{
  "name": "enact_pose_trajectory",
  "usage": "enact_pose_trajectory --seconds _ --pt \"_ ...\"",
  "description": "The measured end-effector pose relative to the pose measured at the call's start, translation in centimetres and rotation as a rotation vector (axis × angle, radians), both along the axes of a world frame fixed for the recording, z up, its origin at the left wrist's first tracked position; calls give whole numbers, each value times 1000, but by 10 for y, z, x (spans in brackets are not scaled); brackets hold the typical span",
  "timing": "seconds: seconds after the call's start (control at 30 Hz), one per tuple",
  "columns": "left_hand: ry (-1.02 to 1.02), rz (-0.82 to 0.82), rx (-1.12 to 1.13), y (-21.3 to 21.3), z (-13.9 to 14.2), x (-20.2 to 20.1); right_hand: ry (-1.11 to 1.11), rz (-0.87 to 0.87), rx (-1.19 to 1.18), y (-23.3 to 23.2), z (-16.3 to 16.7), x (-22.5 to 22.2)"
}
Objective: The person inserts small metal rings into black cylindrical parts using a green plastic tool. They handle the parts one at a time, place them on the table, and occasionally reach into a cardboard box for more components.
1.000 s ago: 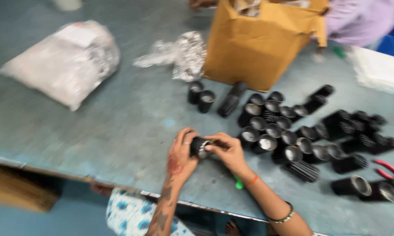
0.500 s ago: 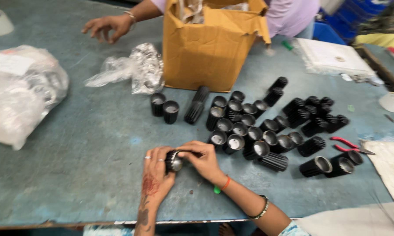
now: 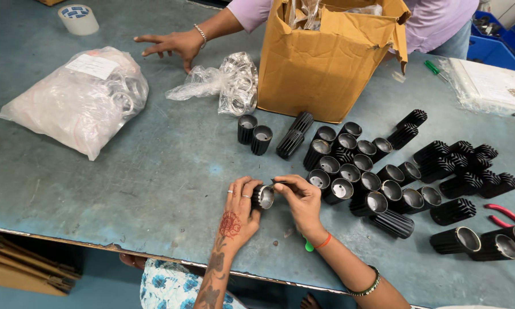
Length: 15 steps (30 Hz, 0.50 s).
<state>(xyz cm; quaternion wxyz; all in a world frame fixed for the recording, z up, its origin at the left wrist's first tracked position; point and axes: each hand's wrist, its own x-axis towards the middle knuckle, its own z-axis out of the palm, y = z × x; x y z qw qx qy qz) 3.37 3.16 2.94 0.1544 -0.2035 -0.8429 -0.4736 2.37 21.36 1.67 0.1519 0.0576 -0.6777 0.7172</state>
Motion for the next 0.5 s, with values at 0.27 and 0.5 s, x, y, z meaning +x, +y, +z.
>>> enact_pose_trajectory --seconds 0.27,0.5 --pt "-25 58 57 -18 -4 5 56 -62 -15 -17 -2 8" --pt "-84 74 89 -45 2 11 102 -33 74 -42 0 10"
